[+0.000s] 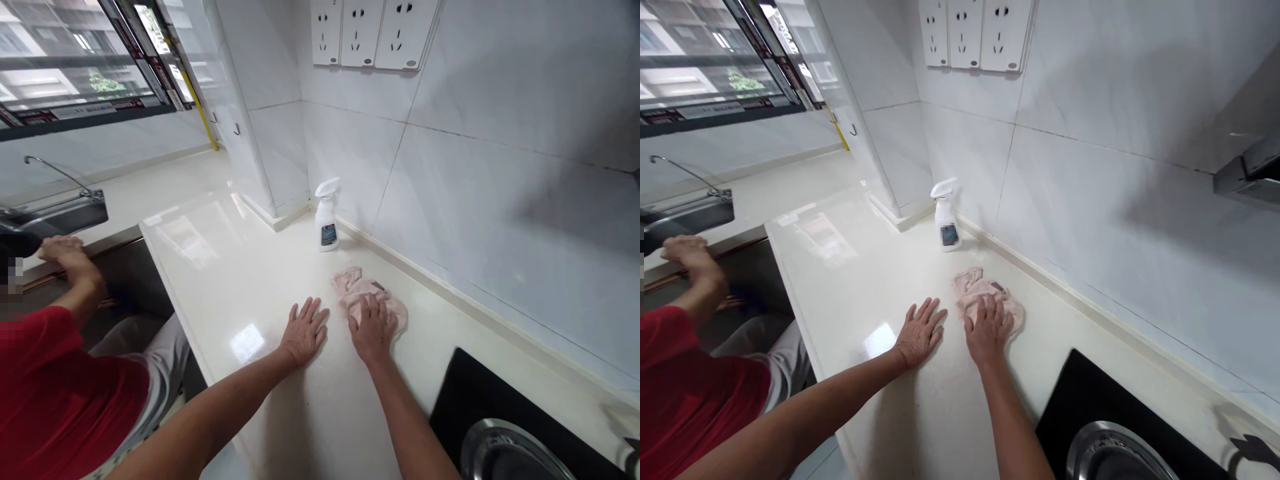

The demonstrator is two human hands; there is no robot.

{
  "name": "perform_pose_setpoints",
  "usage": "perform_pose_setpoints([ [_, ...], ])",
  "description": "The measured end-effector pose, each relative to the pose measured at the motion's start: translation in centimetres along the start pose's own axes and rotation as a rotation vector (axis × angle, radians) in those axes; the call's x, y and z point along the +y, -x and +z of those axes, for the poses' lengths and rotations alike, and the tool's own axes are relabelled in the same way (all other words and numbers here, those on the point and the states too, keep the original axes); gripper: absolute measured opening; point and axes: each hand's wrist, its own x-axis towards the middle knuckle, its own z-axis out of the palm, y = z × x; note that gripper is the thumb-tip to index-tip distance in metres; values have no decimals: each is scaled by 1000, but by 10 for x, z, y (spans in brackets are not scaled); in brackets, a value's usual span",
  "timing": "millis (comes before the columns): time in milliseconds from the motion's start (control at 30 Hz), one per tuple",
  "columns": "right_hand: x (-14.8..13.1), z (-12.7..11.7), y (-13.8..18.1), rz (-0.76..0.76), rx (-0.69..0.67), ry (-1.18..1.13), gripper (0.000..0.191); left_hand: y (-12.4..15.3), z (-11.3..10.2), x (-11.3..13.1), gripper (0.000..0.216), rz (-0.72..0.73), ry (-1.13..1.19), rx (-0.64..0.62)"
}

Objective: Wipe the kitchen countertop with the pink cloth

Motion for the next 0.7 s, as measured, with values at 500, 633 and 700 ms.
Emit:
perform_pose_setpoints([
  [500,60,-37,176,-347,200,103,47,0,-2,-2,48,8,5,-17],
  [633,97,-38,157,-287,128,112,45,0,-4,0,47,6,9,-21],
  [700,113,-35,138,-223,73,110,46,0,-5,0,47,5,10,-28],
])
